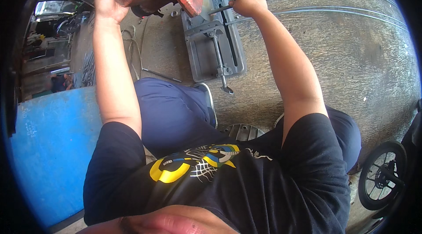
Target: Cutting a metal bar using a circular chop saw and checking the length.
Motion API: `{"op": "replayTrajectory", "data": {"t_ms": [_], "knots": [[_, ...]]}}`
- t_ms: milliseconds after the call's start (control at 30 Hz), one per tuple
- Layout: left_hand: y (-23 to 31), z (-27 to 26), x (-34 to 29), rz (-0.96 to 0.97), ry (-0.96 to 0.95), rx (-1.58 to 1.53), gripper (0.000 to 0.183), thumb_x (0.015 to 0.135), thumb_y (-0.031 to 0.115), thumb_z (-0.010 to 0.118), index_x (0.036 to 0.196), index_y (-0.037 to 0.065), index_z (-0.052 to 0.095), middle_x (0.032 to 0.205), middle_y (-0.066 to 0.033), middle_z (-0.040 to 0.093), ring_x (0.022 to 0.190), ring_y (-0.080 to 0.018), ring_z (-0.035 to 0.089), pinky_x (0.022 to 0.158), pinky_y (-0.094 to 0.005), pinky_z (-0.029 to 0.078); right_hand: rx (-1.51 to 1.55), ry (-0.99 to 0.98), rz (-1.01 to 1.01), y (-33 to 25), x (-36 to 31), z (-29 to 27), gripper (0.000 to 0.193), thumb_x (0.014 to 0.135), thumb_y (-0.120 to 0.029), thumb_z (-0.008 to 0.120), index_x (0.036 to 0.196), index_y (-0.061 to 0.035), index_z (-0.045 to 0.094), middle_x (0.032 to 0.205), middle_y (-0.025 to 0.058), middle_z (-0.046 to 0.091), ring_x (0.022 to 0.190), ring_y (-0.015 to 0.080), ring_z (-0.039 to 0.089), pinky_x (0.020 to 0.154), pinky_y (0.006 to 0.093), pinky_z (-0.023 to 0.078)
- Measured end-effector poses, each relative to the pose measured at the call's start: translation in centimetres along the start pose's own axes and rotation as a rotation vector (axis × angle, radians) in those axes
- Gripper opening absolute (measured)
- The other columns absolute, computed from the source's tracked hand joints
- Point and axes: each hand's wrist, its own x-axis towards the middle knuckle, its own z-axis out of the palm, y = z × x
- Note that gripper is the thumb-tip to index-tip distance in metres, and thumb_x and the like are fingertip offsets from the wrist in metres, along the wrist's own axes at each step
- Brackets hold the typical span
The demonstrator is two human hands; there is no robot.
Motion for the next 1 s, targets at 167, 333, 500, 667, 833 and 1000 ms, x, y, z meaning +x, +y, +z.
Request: {"op": "replayTrajectory", "data": {"t_ms": [167, 333, 500, 667, 833, 1000], "knots": [[0.0, 0.2, 0.0, -0.018, -0.019, -0.018, 0.037, 0.087, 0.025, 0.039, 0.110, 0.001, 0.057, 0.084, -0.0075, 0.062, 0.066, -0.0168, 0.057, 0.061, -0.0297, 0.049, 0.001, -0.013, 0.002, 0.0, 0.0, -0.1, 0.032, 0.090, -0.042, 0.051, 0.101, -0.0172, 0.068, 0.100, 0.0073, 0.069, 0.102, 0.0242, 0.063, 0.095, 0.0465, 0.034], [0.0, 0.0, 0.0, -0.001, -0.015, 0.000, 0.038, 0.088, 0.025, 0.037, 0.109, 0.002, 0.058, 0.081, -0.0070, 0.062, 0.064, -0.0167, 0.057, 0.059, -0.0290, 0.049, -0.004, -0.018, -0.007, 0.1, 0.1, 0.1, 0.031, 0.091, -0.042, 0.051, 0.101, -0.0178, 0.068, 0.100, 0.0071, 0.070, 0.101, 0.0240, 0.063, 0.094, 0.0460, 0.034], [-0.4, -0.6, 0.6, -0.020, -0.045, -0.023, 0.038, 0.088, 0.025, 0.037, 0.109, 0.001, 0.058, 0.081, -0.0070, 0.062, 0.063, -0.0159, 0.056, 0.058, -0.0271, 0.048, 0.019, -0.023, -0.002, 0.6, 0.2, 1.0, 0.032, 0.091, -0.043, 0.051, 0.102, -0.0175, 0.067, 0.099, 0.0070, 0.069, 0.101, 0.0237, 0.063, 0.093, 0.0450, 0.034], [-0.1, -0.4, 0.3, -0.011, 0.007, 0.001, 0.037, 0.088, 0.024, 0.040, 0.110, 0.001, 0.058, 0.081, -0.0070, 0.062, 0.063, -0.0158, 0.056, 0.058, -0.0266, 0.048, 0.010, -0.023, -0.007, 0.4, 0.2, 0.7, 0.032, 0.091, -0.042, 0.051, 0.103, -0.0172, 0.067, 0.099, 0.0071, 0.069, 0.101, 0.0238, 0.063, 0.092, 0.0442, 0.035], [-0.2, 0.0, 0.2, 0.014, 0.011, -0.001, 0.037, 0.087, 0.024, 0.041, 0.111, 0.001, 0.057, 0.082, -0.0072, 0.062, 0.063, -0.0158, 0.056, 0.058, -0.0265, 0.048, 0.009, -0.016, -0.007, 0.5, 0.3, 0.8, 0.033, 0.091, -0.042, 0.051, 0.104, -0.0169, 0.067, 0.099, 0.0075, 0.069, 0.101, 0.0243, 0.063, 0.092, 0.0439, 0.035], [-0.2, -0.4, 0.3, -0.019, 0.002, -0.035, 0.036, 0.086, 0.025, 0.042, 0.110, 0.002, 0.058, 0.082, -0.0068, 0.061, 0.064, -0.0155, 0.056, 0.058, -0.0264, 0.048, -0.005, -0.008, -0.017, 0.3, 0.2, 0.7, 0.033, 0.091, -0.042, 0.051, 0.104, -0.0169, 0.067, 0.099, 0.0082, 0.069, 0.101, 0.0245, 0.063, 0.091, 0.0443, 0.036]]}}
